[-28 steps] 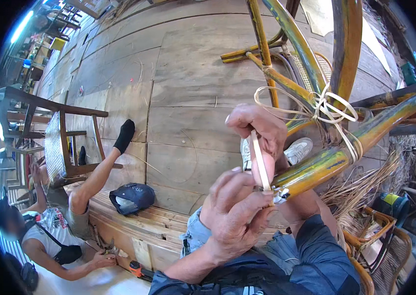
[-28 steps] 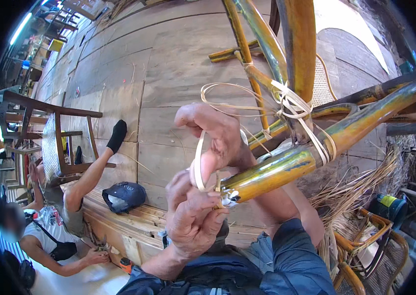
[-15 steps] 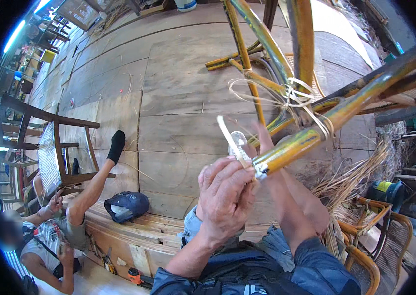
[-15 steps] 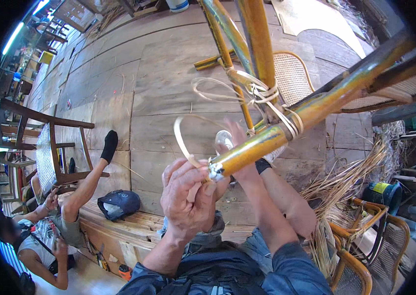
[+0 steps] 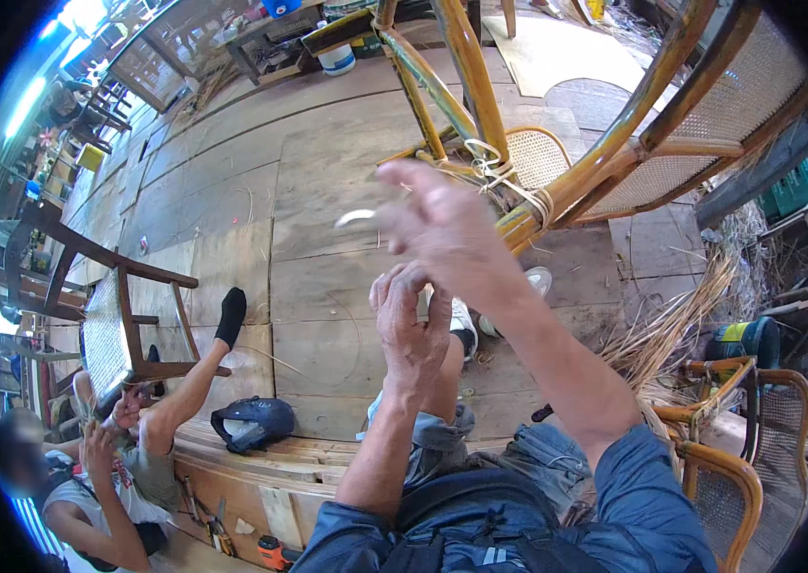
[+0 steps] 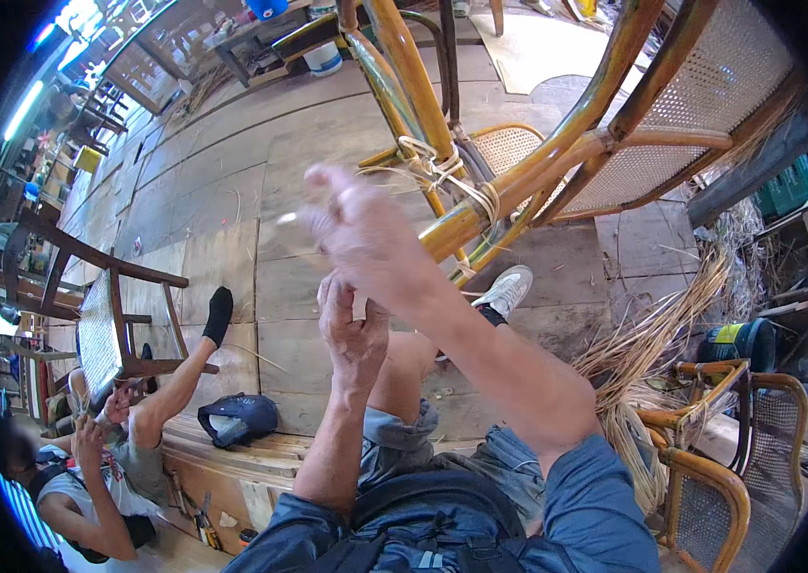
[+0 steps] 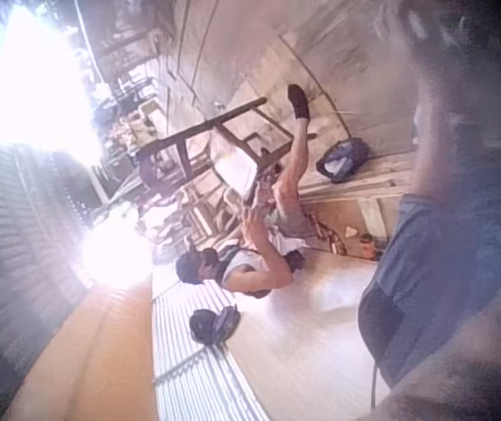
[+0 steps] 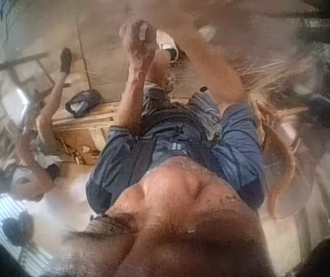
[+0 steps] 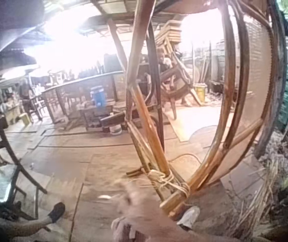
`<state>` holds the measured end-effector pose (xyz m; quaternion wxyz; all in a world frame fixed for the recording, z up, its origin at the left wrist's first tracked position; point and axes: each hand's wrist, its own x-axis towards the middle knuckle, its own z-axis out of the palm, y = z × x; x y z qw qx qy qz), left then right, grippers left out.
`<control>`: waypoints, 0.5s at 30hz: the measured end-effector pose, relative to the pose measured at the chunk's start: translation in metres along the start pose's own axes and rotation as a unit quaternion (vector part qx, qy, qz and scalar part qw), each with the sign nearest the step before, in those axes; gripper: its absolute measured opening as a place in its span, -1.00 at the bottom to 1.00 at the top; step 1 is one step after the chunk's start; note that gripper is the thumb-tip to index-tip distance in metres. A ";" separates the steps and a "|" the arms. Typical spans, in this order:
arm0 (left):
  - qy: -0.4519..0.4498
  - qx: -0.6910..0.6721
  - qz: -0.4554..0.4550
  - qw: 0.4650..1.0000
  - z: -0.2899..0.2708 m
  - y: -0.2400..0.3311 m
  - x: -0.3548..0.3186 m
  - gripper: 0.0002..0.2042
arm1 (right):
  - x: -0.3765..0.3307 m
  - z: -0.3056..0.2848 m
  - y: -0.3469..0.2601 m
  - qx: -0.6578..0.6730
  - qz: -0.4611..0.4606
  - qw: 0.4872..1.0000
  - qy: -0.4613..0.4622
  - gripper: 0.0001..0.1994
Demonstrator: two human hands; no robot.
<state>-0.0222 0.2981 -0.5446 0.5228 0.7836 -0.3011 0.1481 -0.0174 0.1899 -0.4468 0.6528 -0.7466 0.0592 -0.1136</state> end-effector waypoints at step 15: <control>0.002 -0.017 0.013 1.000 0.003 -0.003 -0.003 -0.76 | -0.097 -0.015 0.051 0.272 -0.094 0.954 0.089 -0.85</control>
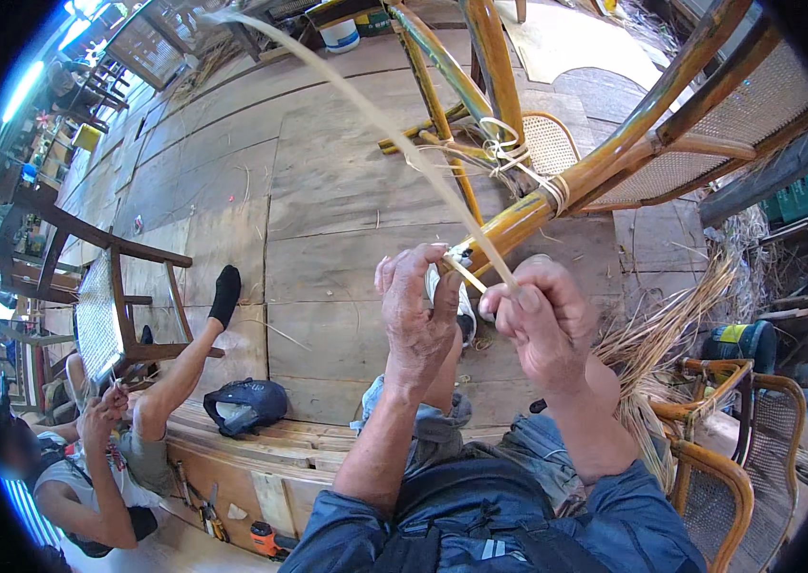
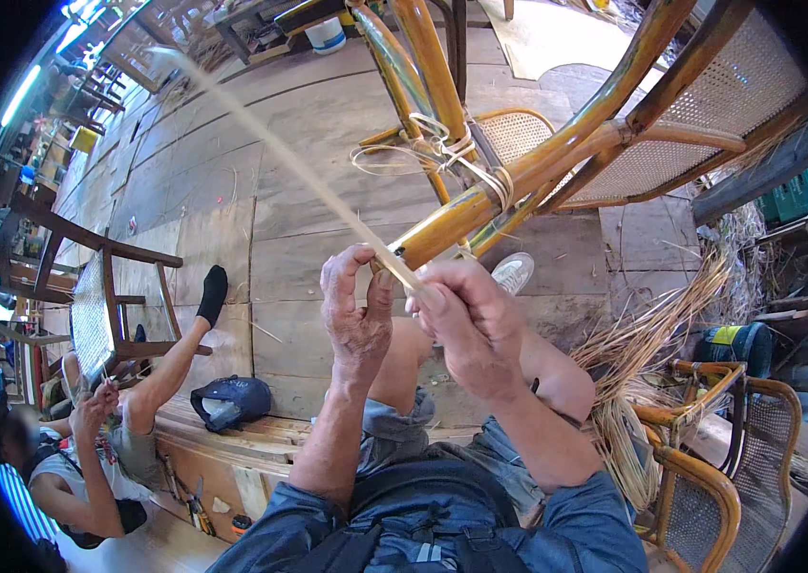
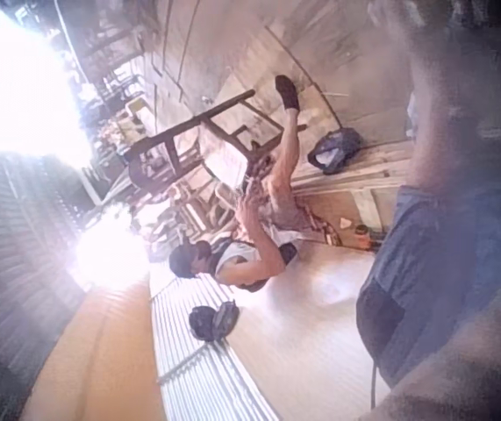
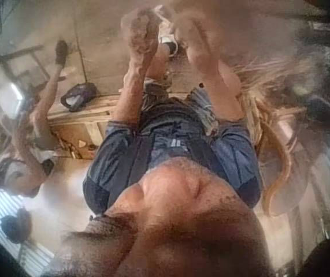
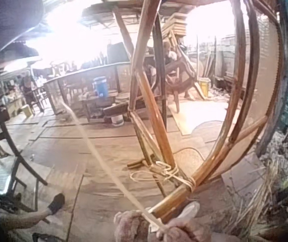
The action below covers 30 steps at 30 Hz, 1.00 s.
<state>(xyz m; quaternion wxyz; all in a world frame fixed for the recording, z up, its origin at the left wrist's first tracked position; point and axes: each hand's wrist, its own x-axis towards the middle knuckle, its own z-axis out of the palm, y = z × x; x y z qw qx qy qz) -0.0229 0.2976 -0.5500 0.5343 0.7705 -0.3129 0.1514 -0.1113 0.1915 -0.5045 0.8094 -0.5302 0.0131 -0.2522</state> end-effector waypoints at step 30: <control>-0.016 -0.066 -0.056 0.996 0.006 -0.004 -0.006 -0.82 | -0.064 -0.047 0.033 -0.166 0.224 0.959 0.056 -0.84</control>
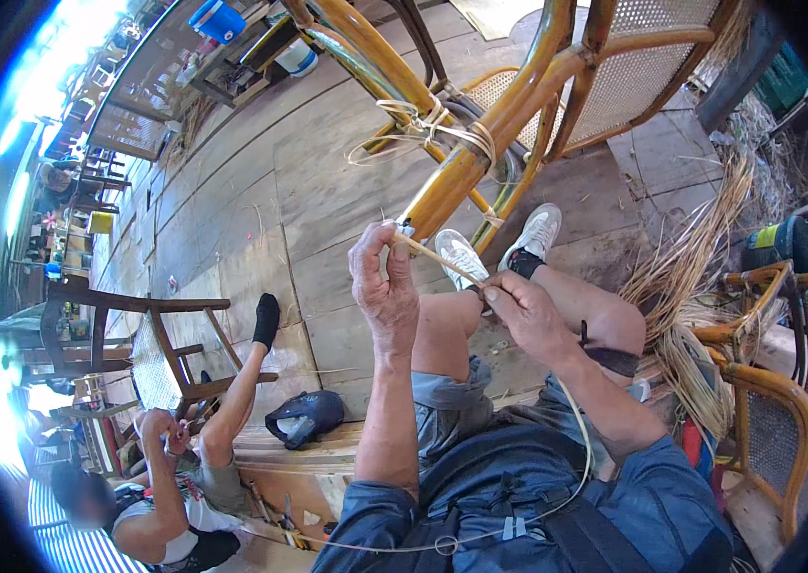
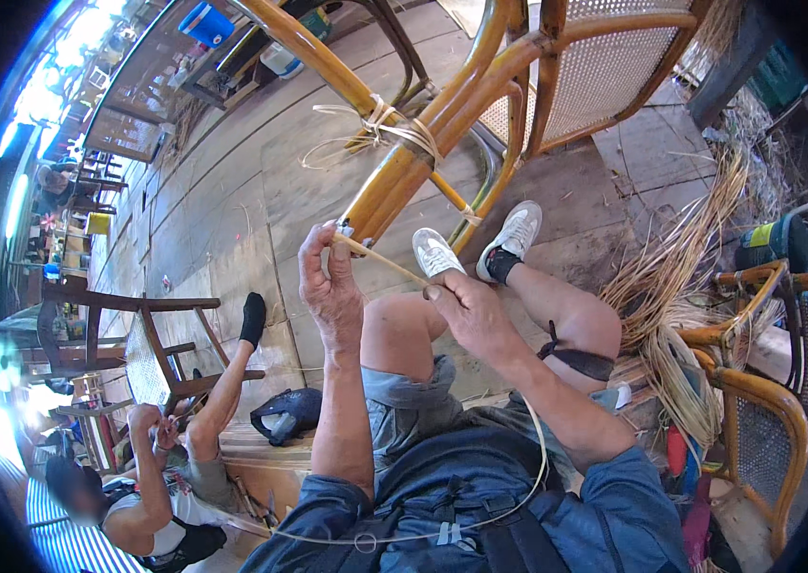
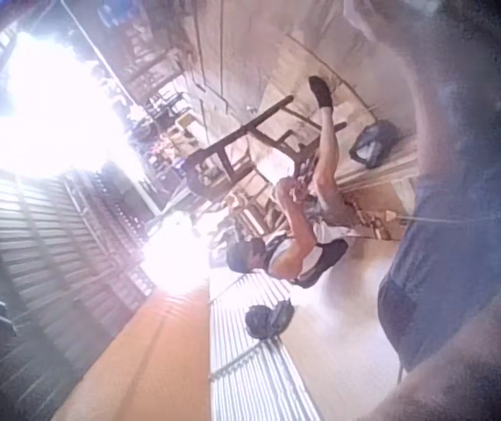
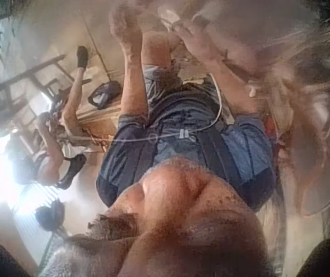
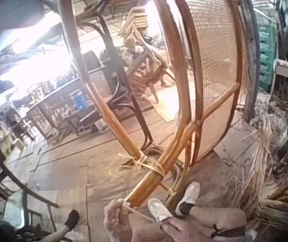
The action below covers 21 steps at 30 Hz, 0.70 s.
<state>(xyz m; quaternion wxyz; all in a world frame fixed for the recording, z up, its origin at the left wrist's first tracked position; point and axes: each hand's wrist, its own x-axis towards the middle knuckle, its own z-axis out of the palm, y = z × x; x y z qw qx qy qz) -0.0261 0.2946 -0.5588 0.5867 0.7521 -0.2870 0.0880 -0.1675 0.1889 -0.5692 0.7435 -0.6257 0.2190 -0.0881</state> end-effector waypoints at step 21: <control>0.000 -0.078 -0.047 0.996 -0.001 -0.002 0.000 -0.81 | 0.085 0.048 0.075 -0.094 -0.162 0.978 0.091 -0.75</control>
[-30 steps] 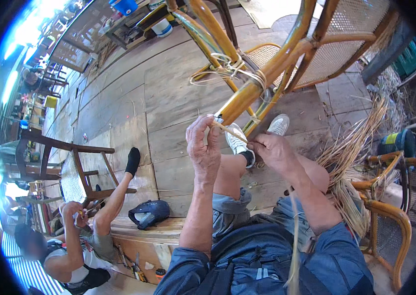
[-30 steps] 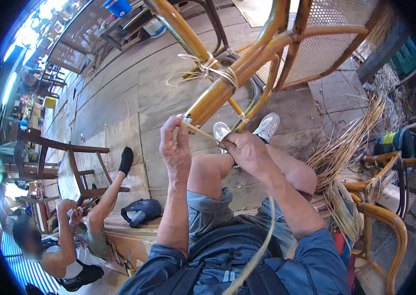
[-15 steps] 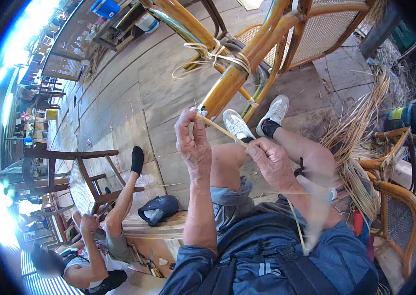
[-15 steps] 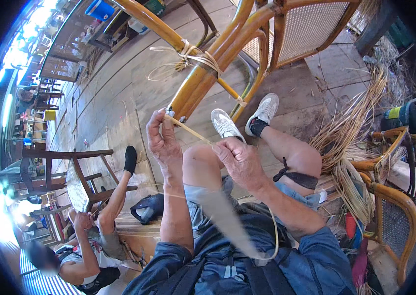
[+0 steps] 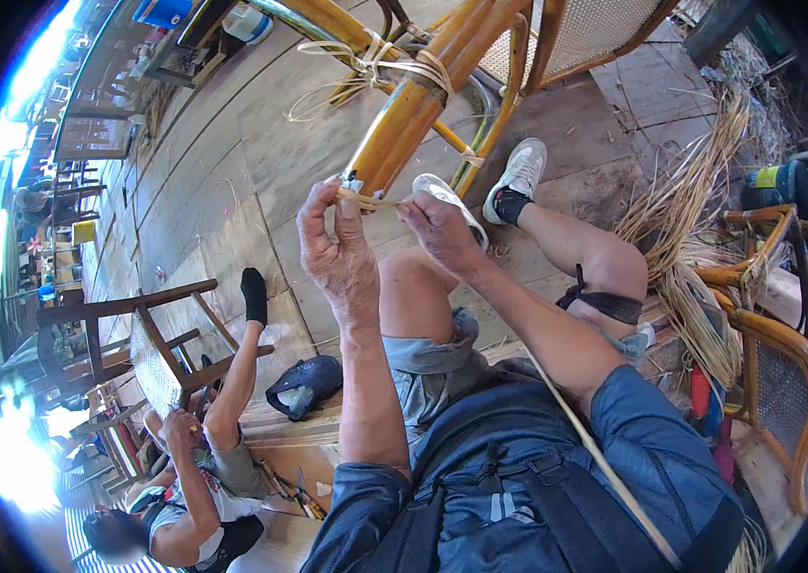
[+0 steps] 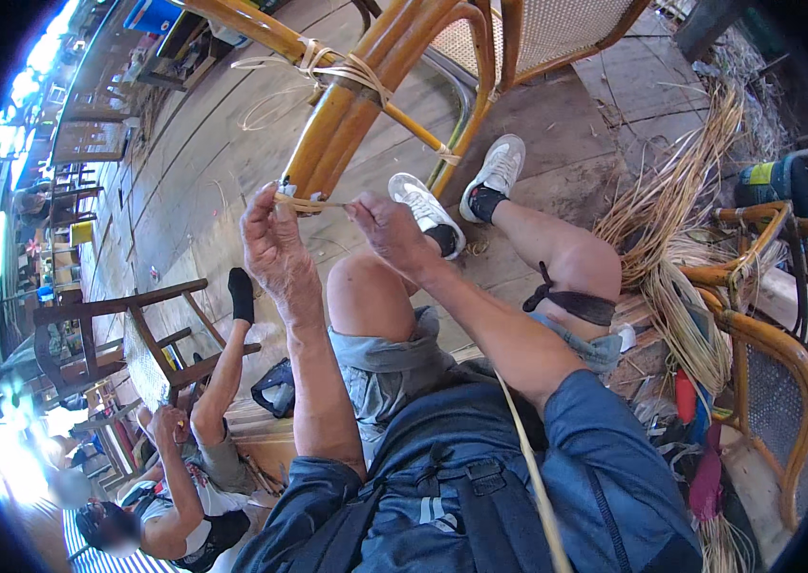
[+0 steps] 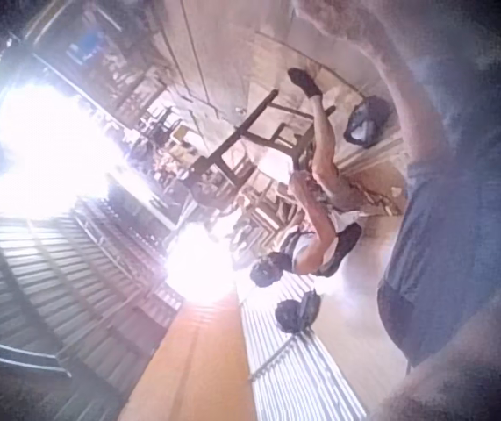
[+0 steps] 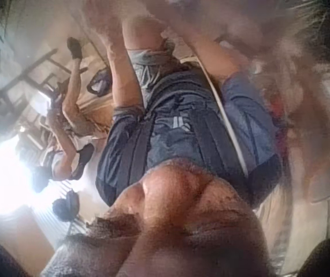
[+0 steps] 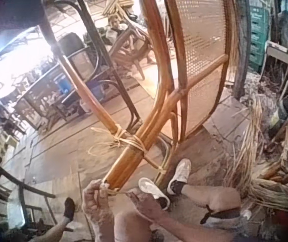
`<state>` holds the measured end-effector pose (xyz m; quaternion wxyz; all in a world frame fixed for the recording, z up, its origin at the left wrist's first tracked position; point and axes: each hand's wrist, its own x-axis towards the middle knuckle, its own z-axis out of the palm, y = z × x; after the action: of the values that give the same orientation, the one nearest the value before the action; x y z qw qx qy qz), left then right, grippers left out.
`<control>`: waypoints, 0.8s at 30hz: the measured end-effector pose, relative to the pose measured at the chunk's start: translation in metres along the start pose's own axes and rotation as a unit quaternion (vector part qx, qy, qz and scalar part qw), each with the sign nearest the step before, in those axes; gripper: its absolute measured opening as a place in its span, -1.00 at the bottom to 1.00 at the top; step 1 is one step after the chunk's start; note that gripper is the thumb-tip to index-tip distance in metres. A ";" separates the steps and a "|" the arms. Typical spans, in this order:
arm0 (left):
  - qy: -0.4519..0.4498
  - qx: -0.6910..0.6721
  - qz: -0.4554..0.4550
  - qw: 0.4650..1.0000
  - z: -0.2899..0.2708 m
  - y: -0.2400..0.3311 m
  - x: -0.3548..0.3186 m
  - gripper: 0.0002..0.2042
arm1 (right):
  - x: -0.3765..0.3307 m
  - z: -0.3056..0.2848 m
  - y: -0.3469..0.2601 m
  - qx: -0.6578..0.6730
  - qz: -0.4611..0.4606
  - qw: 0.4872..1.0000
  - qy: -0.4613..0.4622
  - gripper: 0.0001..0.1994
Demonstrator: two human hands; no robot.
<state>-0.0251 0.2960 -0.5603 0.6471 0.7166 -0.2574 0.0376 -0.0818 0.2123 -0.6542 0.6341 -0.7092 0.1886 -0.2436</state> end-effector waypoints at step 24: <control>0.029 0.034 0.032 0.998 0.005 -0.005 -0.001 -0.76 | 0.017 0.021 0.009 0.003 0.003 1.000 0.009 -0.76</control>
<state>-0.0256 0.2918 -0.5656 0.6278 0.7284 -0.2601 0.0881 -0.0553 0.2186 -0.6634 0.6353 -0.7043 0.1963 -0.2487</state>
